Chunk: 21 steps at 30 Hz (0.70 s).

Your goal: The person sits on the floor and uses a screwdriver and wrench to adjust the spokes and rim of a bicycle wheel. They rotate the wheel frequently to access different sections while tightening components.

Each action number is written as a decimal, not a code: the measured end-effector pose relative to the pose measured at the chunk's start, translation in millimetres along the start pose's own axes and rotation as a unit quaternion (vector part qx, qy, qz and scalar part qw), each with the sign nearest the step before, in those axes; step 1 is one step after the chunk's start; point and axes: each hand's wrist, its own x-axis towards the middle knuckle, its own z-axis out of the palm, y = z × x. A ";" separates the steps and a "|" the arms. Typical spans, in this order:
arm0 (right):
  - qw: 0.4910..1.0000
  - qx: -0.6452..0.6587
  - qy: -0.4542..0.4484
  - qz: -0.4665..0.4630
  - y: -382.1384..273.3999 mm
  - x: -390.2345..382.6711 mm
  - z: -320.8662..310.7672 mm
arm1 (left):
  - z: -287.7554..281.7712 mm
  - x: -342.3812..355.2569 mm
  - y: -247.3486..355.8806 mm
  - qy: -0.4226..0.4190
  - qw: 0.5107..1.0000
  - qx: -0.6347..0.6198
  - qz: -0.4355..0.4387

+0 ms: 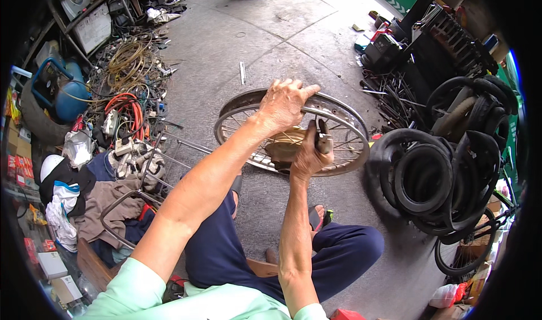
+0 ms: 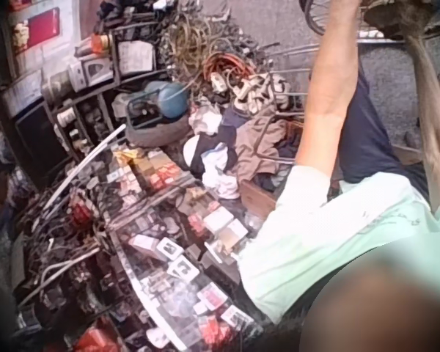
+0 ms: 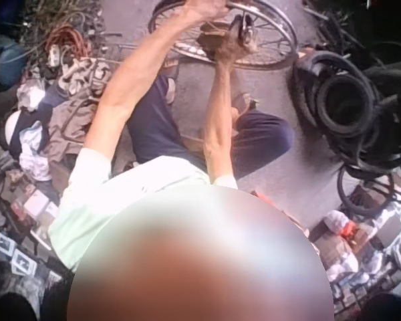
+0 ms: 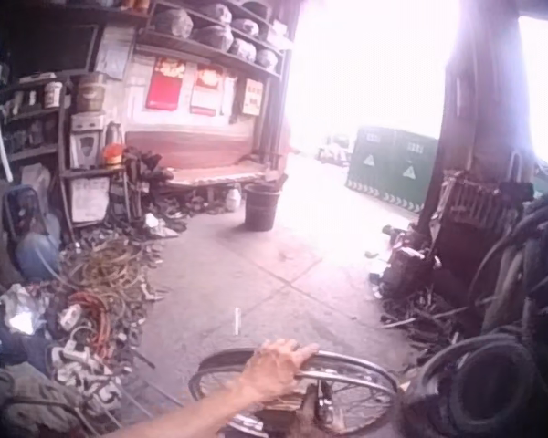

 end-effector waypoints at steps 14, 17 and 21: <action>0.978 -0.121 -0.045 -0.163 -3.6 14.7 3.1 | -4.3 -7.7 1.5 0.005 1.000 -0.011 0.020; 0.980 -0.102 -0.045 -0.162 -0.3 15.0 2.2 | -3.0 -6.1 4.0 -0.001 1.000 -0.005 0.023; 0.992 -0.076 -0.064 -0.082 6.1 15.9 -0.3 | 0.8 -4.9 3.2 0.010 1.000 0.000 0.017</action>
